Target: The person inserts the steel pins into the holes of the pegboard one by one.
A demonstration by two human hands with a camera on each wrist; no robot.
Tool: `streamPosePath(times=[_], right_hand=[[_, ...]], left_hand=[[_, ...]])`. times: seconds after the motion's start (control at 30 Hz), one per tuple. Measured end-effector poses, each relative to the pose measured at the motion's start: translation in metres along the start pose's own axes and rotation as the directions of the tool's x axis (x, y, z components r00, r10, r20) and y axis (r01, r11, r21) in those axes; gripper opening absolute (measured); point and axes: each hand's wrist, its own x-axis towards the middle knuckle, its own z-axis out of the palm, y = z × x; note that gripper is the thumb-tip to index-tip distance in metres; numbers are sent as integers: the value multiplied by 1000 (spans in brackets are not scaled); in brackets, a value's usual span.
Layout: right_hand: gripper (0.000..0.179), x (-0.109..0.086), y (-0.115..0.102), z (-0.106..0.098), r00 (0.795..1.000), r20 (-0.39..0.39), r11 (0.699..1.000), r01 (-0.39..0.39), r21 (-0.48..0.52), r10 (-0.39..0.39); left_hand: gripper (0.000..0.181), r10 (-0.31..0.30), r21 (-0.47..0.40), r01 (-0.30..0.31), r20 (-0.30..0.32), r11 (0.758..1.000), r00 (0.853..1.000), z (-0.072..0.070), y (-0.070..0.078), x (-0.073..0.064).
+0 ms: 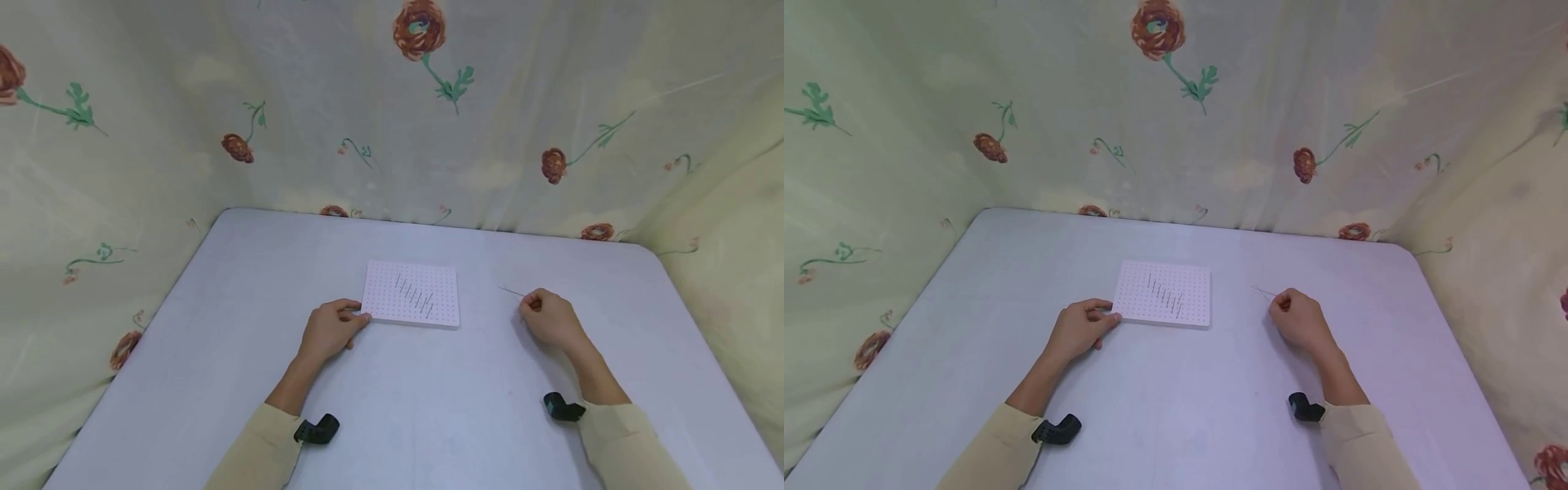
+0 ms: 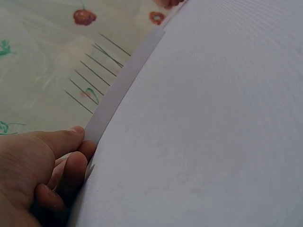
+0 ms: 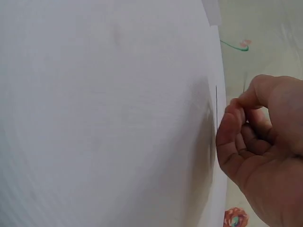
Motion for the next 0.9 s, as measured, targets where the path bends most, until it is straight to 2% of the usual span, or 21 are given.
streamPosePath(times=[0.23, 0.33, 0.57, 0.67, 0.8, 0.9], right_hand=[[23, -1, -4, 2, 995, -88, 994, -27, 110, 37], [25, 0, -6, 2, 994, -100, 989, -23, 146, 38], [33, -3, -11, 2, 996, -80, 986, -30, 167, 43], [41, -4, -12, 1, 996, -65, 984, -43, 174, 55], [50, -6, -14, -1, 997, -30, 973, -59, 222, 67], [50, -6, -16, -2, 998, -13, 959, -51, 277, 57]], left_hand=[[43, 2, 3, -2, -3, 1000, 1000, 0, 0, -1], [43, 2, 6, -2, -4, 1000, 1000, 1, 0, -1], [43, -4, 1, 4, 0, 1000, 1000, 1, -1, -1], [43, -2, -1, 2, 0, 1000, 1000, 1, -1, -1], [43, 10, 1, -9, -5, 1000, 1000, 1, -1, -1], [42, 15, 3, -15, -6, 1000, 1000, 0, 0, -1]])
